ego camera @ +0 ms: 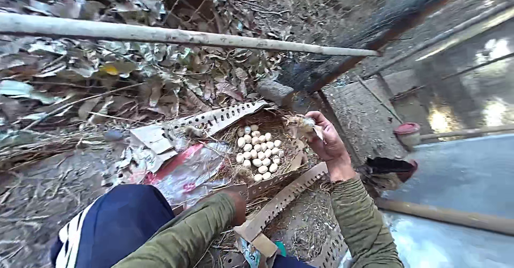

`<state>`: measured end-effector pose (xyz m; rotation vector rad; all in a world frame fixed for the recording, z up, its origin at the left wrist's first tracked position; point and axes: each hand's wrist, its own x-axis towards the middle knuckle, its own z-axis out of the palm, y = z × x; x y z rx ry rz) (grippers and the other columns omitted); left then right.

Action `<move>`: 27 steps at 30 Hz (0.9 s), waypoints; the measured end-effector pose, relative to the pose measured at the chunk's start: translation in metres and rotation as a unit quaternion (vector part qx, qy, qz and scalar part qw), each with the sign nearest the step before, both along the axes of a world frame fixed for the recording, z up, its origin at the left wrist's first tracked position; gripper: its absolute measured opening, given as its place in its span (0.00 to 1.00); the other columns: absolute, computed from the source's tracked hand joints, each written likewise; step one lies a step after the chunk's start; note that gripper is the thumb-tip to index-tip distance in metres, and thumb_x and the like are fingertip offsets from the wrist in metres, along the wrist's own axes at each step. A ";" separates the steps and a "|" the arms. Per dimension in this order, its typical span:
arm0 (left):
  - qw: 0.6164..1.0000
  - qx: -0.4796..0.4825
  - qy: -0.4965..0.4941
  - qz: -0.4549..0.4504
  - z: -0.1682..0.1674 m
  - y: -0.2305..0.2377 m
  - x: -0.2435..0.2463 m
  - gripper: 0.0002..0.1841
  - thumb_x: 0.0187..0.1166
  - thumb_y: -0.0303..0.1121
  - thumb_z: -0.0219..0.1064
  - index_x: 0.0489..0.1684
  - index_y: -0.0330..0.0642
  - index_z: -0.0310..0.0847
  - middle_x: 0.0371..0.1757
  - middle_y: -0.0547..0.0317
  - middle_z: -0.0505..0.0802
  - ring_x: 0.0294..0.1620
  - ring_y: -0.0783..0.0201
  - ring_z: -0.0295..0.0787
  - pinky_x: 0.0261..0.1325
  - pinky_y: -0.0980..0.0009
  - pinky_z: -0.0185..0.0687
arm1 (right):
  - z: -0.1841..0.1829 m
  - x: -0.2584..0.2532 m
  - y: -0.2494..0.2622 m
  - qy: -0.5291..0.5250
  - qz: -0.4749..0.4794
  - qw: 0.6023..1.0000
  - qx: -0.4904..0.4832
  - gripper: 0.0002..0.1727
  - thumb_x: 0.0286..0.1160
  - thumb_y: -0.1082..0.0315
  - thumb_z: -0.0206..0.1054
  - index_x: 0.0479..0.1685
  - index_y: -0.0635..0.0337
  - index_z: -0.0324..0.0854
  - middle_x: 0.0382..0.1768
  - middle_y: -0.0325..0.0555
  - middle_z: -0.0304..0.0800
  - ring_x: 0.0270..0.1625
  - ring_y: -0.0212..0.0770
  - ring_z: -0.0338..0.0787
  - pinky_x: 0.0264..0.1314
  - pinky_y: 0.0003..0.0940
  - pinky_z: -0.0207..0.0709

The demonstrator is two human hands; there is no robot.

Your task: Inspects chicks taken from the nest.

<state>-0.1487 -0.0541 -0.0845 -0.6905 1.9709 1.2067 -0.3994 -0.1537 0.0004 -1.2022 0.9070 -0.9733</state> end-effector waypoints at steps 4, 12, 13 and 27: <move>0.999 0.002 0.006 -0.031 -0.009 -0.007 -0.015 0.29 0.89 0.49 0.56 0.55 0.24 0.84 0.60 0.25 0.87 0.66 0.31 0.84 0.65 0.31 0.73 | 0.038 -0.016 0.023 0.006 -0.052 0.998 -0.041 0.24 0.61 0.53 0.83 0.60 0.37 0.86 0.49 0.33 0.94 0.45 0.28 0.93 0.49 0.29 0.90; 0.996 -0.007 0.087 0.004 -0.024 -0.019 -0.035 0.25 0.91 0.46 0.50 0.60 0.30 0.83 0.60 0.27 0.88 0.65 0.29 0.84 0.63 0.27 0.74 | 0.079 -0.035 0.051 0.015 -0.122 0.990 -0.076 0.26 0.58 0.59 0.82 0.61 0.37 0.86 0.49 0.38 0.94 0.45 0.34 0.94 0.48 0.34 0.91; 0.988 -0.004 0.136 0.067 -0.024 -0.023 -0.037 0.25 0.93 0.45 0.47 0.61 0.31 0.82 0.58 0.28 0.89 0.64 0.30 0.85 0.64 0.28 0.74 | 0.082 -0.034 0.054 0.017 -0.125 0.989 -0.080 0.25 0.59 0.59 0.82 0.61 0.37 0.86 0.49 0.38 0.94 0.45 0.34 0.94 0.48 0.34 0.91; 0.362 0.472 0.510 0.622 0.029 -0.047 -0.057 0.40 0.92 0.54 0.19 0.74 0.38 0.73 0.62 0.51 0.90 0.63 0.59 0.87 0.68 0.58 0.81 | 0.011 0.063 0.083 -0.034 -0.235 0.970 -0.042 0.24 0.58 0.72 0.80 0.57 0.49 0.84 0.51 0.43 0.93 0.50 0.37 0.94 0.55 0.38 0.90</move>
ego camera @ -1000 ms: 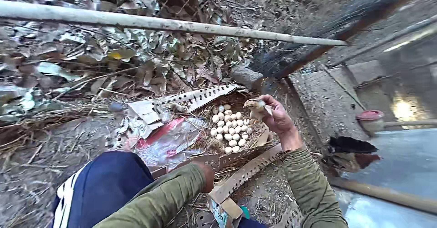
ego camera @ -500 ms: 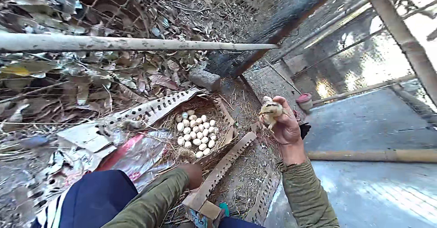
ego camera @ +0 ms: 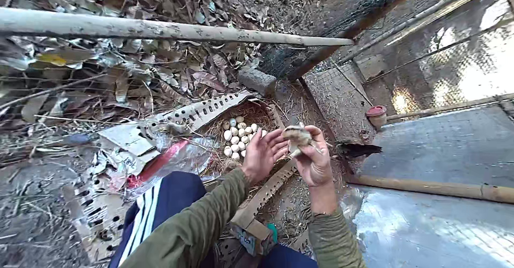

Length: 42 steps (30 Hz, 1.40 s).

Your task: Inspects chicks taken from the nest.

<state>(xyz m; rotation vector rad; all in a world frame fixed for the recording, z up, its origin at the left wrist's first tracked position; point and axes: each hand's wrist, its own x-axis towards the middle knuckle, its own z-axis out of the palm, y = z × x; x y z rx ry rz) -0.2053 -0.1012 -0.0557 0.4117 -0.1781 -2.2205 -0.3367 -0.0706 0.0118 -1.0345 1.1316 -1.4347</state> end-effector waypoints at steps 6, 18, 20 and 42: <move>0.995 0.072 0.053 0.035 -0.009 0.002 -0.001 0.52 0.81 0.67 0.08 0.77 0.47 0.75 0.67 0.49 0.88 0.68 0.54 0.83 0.68 0.51 0.78 | -0.037 0.029 0.007 0.072 -0.038 0.997 -0.004 0.23 0.62 0.80 0.70 0.60 0.59 0.77 0.51 0.42 0.91 0.55 0.35 0.92 0.62 0.36 0.87; 0.995 0.057 0.038 0.078 -0.013 -0.002 0.008 0.59 0.74 0.72 0.02 0.73 0.47 0.78 0.59 0.51 0.92 0.58 0.58 0.89 0.59 0.56 0.84 | -0.054 0.031 0.009 0.165 -0.060 0.984 -0.018 0.24 0.60 0.84 0.70 0.60 0.67 0.76 0.51 0.46 0.90 0.55 0.35 0.91 0.63 0.33 0.87; 0.995 0.057 0.026 0.074 -0.013 -0.003 0.009 0.59 0.74 0.72 0.02 0.72 0.48 0.79 0.58 0.52 0.93 0.57 0.58 0.89 0.58 0.56 0.84 | -0.055 0.029 0.010 0.178 -0.061 0.982 -0.017 0.24 0.61 0.83 0.70 0.61 0.68 0.76 0.51 0.46 0.90 0.55 0.34 0.91 0.63 0.32 0.87; 0.995 0.048 0.034 0.079 -0.016 -0.006 0.005 0.61 0.71 0.74 0.01 0.74 0.44 0.75 0.63 0.47 0.91 0.58 0.54 0.90 0.57 0.56 0.85 | -0.042 0.020 0.033 0.589 0.005 0.790 -0.173 0.30 0.69 0.61 0.51 0.70 0.63 0.81 0.76 0.60 0.81 0.80 0.58 0.75 0.83 0.57 0.60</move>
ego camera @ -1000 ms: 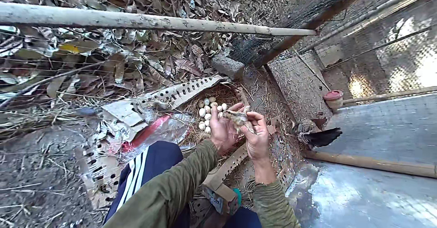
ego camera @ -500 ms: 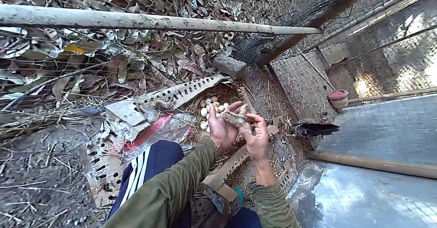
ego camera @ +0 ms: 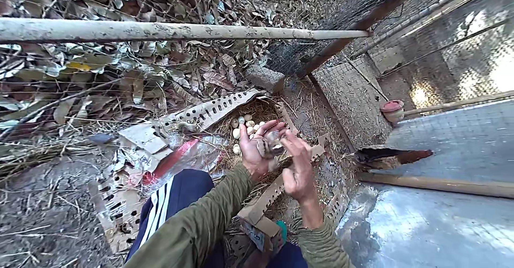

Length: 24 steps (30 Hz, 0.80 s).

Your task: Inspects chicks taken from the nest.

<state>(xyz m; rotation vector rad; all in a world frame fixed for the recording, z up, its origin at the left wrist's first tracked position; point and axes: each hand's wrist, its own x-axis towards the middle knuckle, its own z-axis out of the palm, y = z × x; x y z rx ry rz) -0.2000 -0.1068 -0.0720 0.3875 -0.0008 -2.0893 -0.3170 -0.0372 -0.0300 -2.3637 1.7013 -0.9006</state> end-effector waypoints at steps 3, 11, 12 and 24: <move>1.000 -0.015 -0.013 0.002 -0.003 0.002 0.003 0.60 0.72 0.72 0.01 0.75 0.42 0.74 0.66 0.46 0.89 0.62 0.53 0.89 0.61 0.55 0.84 | -0.011 0.014 0.004 0.027 0.022 0.999 0.018 0.33 0.81 0.52 0.43 0.74 0.61 0.81 0.78 0.56 0.81 0.83 0.59 0.74 0.83 0.64 0.61; 0.996 -0.038 -0.075 0.000 -0.009 0.007 -0.002 0.57 0.74 0.65 -0.02 0.75 0.36 0.66 0.67 0.46 0.89 0.68 0.52 0.87 0.67 0.53 0.82 | -0.040 0.020 0.007 -0.009 -0.012 0.999 0.042 0.38 0.89 0.46 0.32 0.77 0.56 0.80 0.85 0.53 0.73 0.89 0.55 0.66 0.86 0.64 0.54; 0.996 -0.035 -0.082 0.000 -0.008 0.008 -0.002 0.56 0.74 0.65 -0.02 0.75 0.37 0.66 0.66 0.47 0.90 0.68 0.53 0.87 0.67 0.54 0.82 | -0.042 0.020 0.007 -0.005 -0.018 0.999 0.042 0.38 0.89 0.46 0.31 0.78 0.54 0.80 0.85 0.51 0.72 0.90 0.54 0.65 0.86 0.65 0.53; 0.997 0.040 -0.065 0.005 0.009 0.014 -0.006 0.51 0.78 0.69 0.04 0.66 0.46 0.72 0.56 0.55 0.91 0.59 0.56 0.88 0.58 0.53 0.86 | -0.043 -0.005 0.017 -0.012 -0.147 0.989 0.020 0.31 0.90 0.48 0.40 0.76 0.49 0.83 0.84 0.50 0.75 0.88 0.63 0.66 0.83 0.73 0.55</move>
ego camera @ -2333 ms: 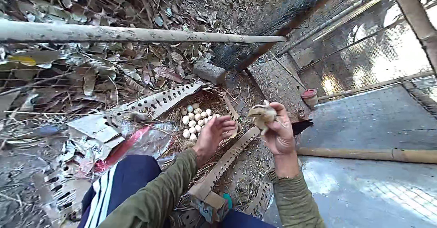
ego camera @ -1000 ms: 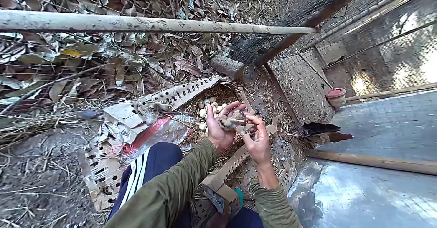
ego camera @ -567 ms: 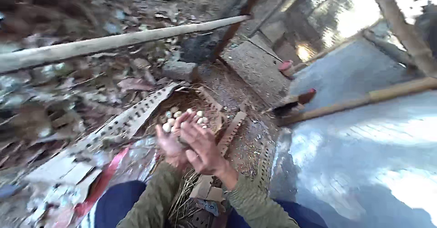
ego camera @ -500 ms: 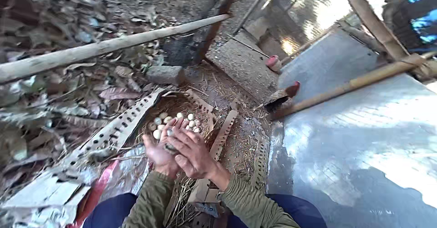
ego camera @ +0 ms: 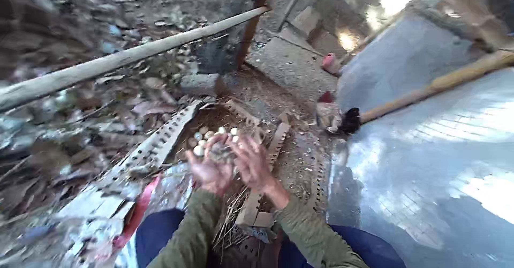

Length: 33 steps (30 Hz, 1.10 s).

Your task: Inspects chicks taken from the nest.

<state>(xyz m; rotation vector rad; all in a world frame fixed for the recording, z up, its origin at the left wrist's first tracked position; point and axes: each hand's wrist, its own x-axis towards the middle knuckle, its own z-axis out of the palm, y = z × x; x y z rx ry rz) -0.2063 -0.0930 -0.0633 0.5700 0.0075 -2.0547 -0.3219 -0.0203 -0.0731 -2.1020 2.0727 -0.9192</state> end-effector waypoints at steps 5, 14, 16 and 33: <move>1.000 0.009 0.000 -0.008 -0.005 -0.004 0.000 0.56 0.74 0.72 0.03 0.72 0.43 0.71 0.64 0.49 0.88 0.63 0.53 0.86 0.61 0.52 0.82 | 0.011 0.007 -0.004 0.018 0.018 1.000 0.006 0.36 0.90 0.47 0.33 0.83 0.55 0.74 0.88 0.54 0.67 0.92 0.64 0.58 0.86 0.73 0.48; 1.000 0.013 0.009 0.009 -0.004 -0.005 0.002 0.58 0.74 0.74 0.05 0.64 0.43 0.79 0.59 0.46 0.91 0.61 0.52 0.88 0.64 0.52 0.82 | -0.002 0.015 0.001 0.046 0.040 0.998 0.020 0.37 0.92 0.44 0.30 0.81 0.50 0.78 0.88 0.53 0.68 0.92 0.63 0.58 0.86 0.71 0.47; 1.000 0.022 0.006 0.007 -0.004 -0.006 0.002 0.58 0.74 0.75 0.05 0.65 0.43 0.80 0.61 0.46 0.91 0.63 0.52 0.87 0.65 0.52 0.81 | -0.002 0.008 0.006 0.042 0.028 0.998 0.032 0.37 0.92 0.45 0.30 0.82 0.51 0.76 0.88 0.57 0.66 0.91 0.66 0.58 0.83 0.72 0.50; 1.000 -0.015 0.014 0.019 -0.010 -0.007 0.003 0.59 0.74 0.73 0.03 0.60 0.44 0.83 0.58 0.47 0.91 0.62 0.52 0.87 0.64 0.53 0.80 | 0.003 -0.002 0.005 -0.002 -0.010 0.999 0.035 0.38 0.92 0.47 0.30 0.79 0.61 0.78 0.85 0.66 0.67 0.90 0.67 0.60 0.89 0.67 0.46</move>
